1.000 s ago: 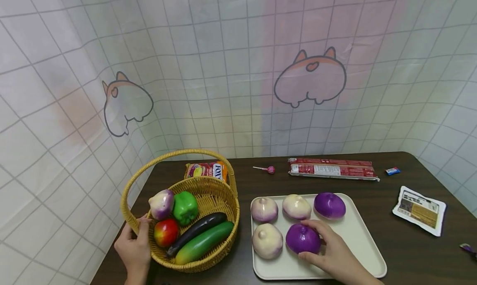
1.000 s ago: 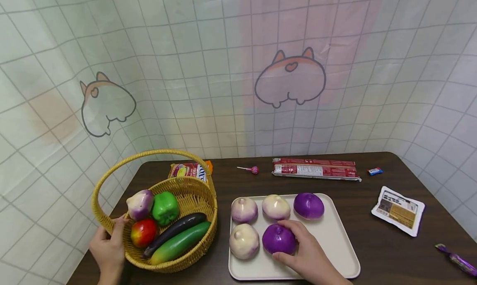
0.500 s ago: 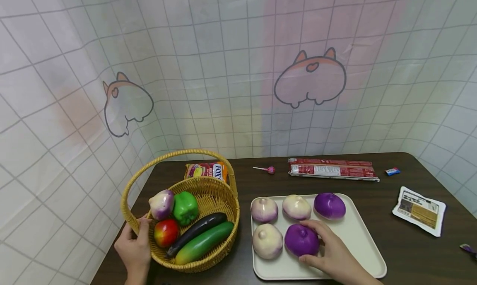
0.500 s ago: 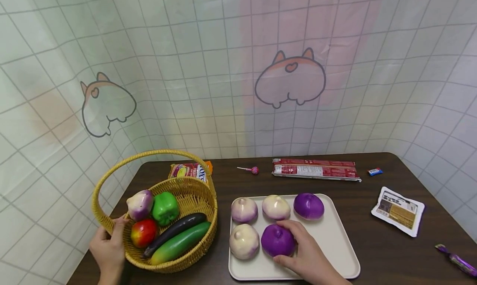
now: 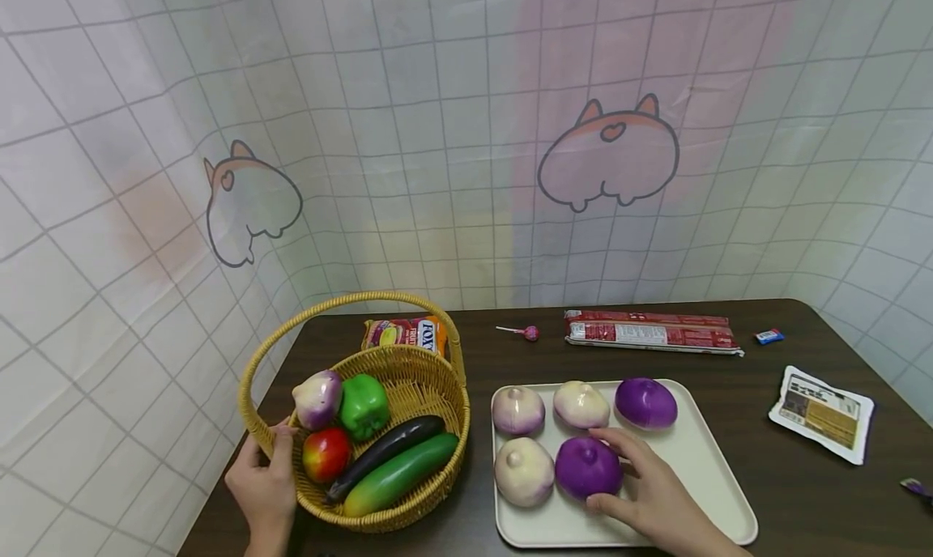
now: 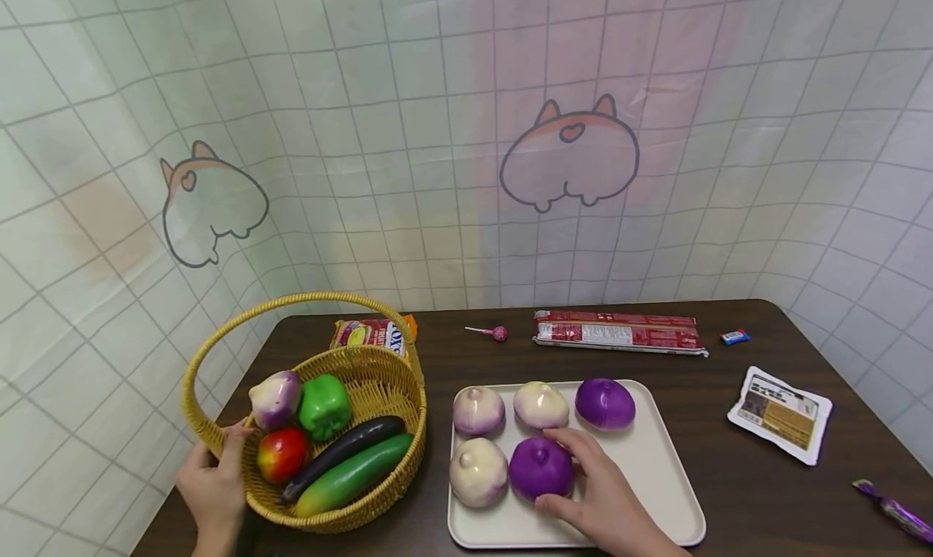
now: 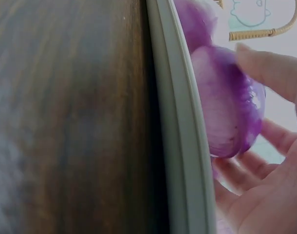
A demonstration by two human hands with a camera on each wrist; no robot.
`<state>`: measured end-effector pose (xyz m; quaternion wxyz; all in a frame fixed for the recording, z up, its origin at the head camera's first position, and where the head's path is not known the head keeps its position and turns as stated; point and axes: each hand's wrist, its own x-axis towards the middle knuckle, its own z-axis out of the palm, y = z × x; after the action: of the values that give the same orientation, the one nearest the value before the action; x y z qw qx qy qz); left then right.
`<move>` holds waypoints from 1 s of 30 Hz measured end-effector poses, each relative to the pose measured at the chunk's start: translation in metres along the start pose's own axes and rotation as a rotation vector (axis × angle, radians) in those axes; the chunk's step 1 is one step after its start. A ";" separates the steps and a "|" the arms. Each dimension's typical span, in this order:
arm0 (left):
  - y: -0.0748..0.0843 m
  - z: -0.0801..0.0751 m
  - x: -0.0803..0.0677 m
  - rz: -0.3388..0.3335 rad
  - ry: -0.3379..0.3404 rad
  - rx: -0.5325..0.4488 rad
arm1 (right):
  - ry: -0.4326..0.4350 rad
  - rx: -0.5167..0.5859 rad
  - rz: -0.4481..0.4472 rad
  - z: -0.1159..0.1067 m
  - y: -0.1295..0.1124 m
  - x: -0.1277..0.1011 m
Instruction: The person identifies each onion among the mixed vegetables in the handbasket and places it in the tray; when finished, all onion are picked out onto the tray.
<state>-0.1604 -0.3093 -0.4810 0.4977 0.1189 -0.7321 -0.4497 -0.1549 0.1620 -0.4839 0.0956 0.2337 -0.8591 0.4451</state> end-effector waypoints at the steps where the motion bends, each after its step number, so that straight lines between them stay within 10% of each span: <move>1: 0.000 0.000 0.000 0.001 -0.001 -0.003 | 0.007 0.008 -0.003 -0.001 0.000 0.000; 30: -0.001 -0.001 0.000 0.004 0.000 0.007 | 0.190 0.113 -0.042 -0.009 -0.015 0.012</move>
<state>-0.1600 -0.3101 -0.4819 0.4982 0.1193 -0.7338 -0.4462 -0.1584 0.1579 -0.4633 0.1724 0.2134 -0.8146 0.5110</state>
